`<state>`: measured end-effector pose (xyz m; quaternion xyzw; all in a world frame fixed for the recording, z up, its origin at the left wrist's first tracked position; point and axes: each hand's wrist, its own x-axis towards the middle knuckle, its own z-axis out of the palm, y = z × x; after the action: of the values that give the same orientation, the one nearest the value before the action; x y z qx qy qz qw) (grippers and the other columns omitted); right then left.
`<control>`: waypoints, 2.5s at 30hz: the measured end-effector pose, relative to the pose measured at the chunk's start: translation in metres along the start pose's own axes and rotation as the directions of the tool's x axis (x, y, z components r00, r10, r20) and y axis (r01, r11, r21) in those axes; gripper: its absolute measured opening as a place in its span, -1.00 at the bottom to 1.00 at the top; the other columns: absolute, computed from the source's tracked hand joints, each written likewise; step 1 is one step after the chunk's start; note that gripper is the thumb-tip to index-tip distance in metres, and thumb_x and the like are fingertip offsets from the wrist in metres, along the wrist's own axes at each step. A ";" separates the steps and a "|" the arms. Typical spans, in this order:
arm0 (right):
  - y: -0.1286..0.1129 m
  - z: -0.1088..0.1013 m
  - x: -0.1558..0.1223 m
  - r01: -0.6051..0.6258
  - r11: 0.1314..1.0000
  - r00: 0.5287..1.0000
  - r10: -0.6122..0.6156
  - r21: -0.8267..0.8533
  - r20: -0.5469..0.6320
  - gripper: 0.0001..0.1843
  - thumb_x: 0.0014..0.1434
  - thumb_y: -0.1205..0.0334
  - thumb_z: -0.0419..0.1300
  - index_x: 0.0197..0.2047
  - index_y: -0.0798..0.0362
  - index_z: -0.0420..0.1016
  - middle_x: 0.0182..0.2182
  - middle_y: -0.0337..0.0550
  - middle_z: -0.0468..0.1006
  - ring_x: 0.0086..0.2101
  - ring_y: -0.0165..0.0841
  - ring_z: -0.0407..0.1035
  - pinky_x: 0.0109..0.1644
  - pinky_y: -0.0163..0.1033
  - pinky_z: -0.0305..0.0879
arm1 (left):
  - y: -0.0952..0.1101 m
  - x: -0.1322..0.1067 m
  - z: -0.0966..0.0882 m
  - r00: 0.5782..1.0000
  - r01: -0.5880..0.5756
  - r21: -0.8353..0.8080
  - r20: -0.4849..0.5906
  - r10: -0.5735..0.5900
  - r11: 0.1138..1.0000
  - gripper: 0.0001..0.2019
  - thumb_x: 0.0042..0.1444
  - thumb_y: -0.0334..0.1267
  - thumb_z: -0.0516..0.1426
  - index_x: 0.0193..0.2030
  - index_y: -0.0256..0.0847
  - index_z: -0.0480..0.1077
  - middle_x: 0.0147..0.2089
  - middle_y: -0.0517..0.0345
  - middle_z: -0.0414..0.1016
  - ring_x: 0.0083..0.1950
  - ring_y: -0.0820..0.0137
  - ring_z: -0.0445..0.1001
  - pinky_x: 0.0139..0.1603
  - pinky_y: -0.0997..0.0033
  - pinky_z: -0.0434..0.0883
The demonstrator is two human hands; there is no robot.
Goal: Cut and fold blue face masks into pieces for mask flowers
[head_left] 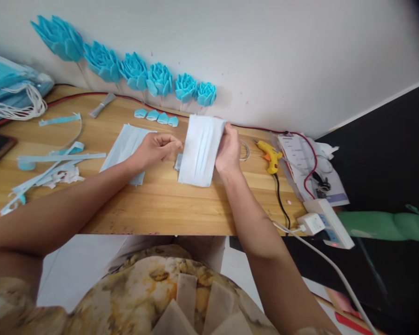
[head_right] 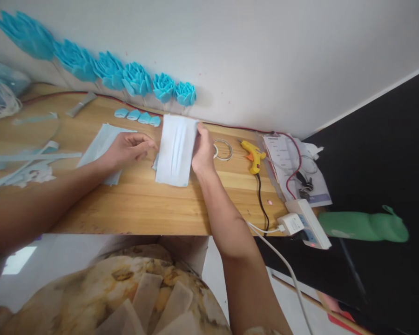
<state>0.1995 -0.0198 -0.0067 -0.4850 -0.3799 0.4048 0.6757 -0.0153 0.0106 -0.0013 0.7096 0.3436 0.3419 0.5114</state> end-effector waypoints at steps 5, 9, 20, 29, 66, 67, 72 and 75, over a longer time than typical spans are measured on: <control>-0.003 0.011 -0.015 -0.067 0.993 0.991 0.078 -0.093 0.112 -0.27 0.05 -0.50 0.20 -0.01 -0.06 0.58 -0.17 -0.16 0.64 -0.02 -0.18 0.55 0.05 -0.08 0.50 | 0.000 -0.001 0.000 1.000 -0.009 -0.049 0.013 0.010 0.999 -0.66 0.21 0.04 0.23 -0.32 -0.23 0.53 -0.68 0.31 0.28 -0.64 0.55 0.18 -0.58 0.51 0.11; -0.006 0.013 -0.021 -0.102 0.987 0.962 0.131 -0.126 0.240 -0.33 0.05 -0.36 0.33 0.08 -0.10 0.56 -0.18 -0.22 0.65 -0.07 -0.23 0.56 0.01 -0.12 0.52 | 0.000 -0.001 0.000 0.998 0.001 -0.051 0.060 0.002 0.999 -0.60 0.22 0.11 0.23 -0.30 -0.25 0.55 -0.64 0.25 0.38 -0.64 0.56 0.20 -0.59 0.53 0.16; -0.001 -0.002 0.000 0.062 0.998 0.992 -0.060 -0.020 0.113 -0.28 0.05 -0.20 0.41 0.25 -0.25 0.44 -0.07 -0.22 0.62 0.10 -0.17 0.50 0.16 0.02 0.48 | -0.015 0.008 0.002 0.983 -0.173 -0.212 -0.097 0.155 0.962 -0.48 0.12 0.05 0.38 0.15 -0.13 0.49 -0.22 0.14 0.57 -0.27 0.42 0.52 -0.21 0.43 0.48; -0.003 -0.007 0.004 0.123 0.992 0.992 -0.124 0.037 0.024 -0.28 0.12 -0.29 0.30 0.31 -0.33 0.37 0.03 -0.21 0.61 0.16 -0.13 0.47 0.20 0.12 0.45 | -0.008 0.002 0.005 0.953 0.143 -0.229 0.295 -0.071 0.963 -0.12 0.06 -0.06 0.41 0.46 -0.27 0.19 -0.30 0.10 0.62 -0.39 0.42 0.51 -0.33 0.39 0.48; -0.014 0.012 -0.013 -0.229 0.956 0.945 0.174 0.181 0.276 -0.51 0.00 -0.29 0.37 -0.22 -0.06 0.53 -0.17 -0.18 0.72 0.10 -0.09 0.53 0.24 0.12 0.49 | 0.003 0.005 -0.001 0.965 0.260 -0.444 0.152 -0.214 0.857 -0.60 -0.15 -0.01 0.49 -0.34 -0.23 0.50 -0.36 0.17 0.58 -0.36 0.44 0.51 -0.31 0.43 0.48; -0.010 0.012 -0.016 -0.243 0.964 0.933 0.202 0.107 0.298 -0.46 -0.08 -0.28 0.43 -0.21 -0.04 0.54 -0.19 -0.15 0.72 0.09 -0.06 0.54 0.21 0.13 0.50 | 0.003 0.005 -0.001 0.970 0.241 -0.443 0.132 -0.203 0.863 -0.60 -0.13 -0.01 0.48 -0.33 -0.22 0.50 -0.35 0.16 0.58 -0.34 0.43 0.52 -0.30 0.42 0.48; 0.003 0.014 -0.027 -0.211 0.973 0.927 0.229 -0.091 0.298 -0.43 -0.21 -0.07 0.58 -0.16 0.00 0.61 -0.20 -0.13 0.74 -0.11 -0.13 0.60 0.12 0.09 0.54 | 0.003 0.006 -0.002 0.980 0.201 -0.435 0.097 -0.176 0.878 -0.64 -0.10 -0.03 0.45 -0.35 -0.21 0.48 -0.38 0.20 0.53 -0.37 0.43 0.48 -0.30 0.40 0.45; 0.005 0.016 -0.030 -0.188 0.977 0.948 0.208 -0.103 0.242 -0.45 -0.19 0.01 0.57 -0.12 0.01 0.61 -0.19 -0.15 0.74 -0.14 -0.17 0.60 0.11 0.06 0.54 | 0.005 0.005 -0.001 0.980 0.199 -0.498 0.096 -0.174 0.844 -0.60 -0.10 0.03 0.46 -0.38 -0.21 0.46 -0.40 0.19 0.51 -0.39 0.45 0.46 -0.31 0.42 0.45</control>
<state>0.1727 -0.0404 -0.0108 -0.4917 -0.4274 0.5135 0.5585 -0.0127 0.0137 0.0038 0.5219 0.2972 0.3518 0.7180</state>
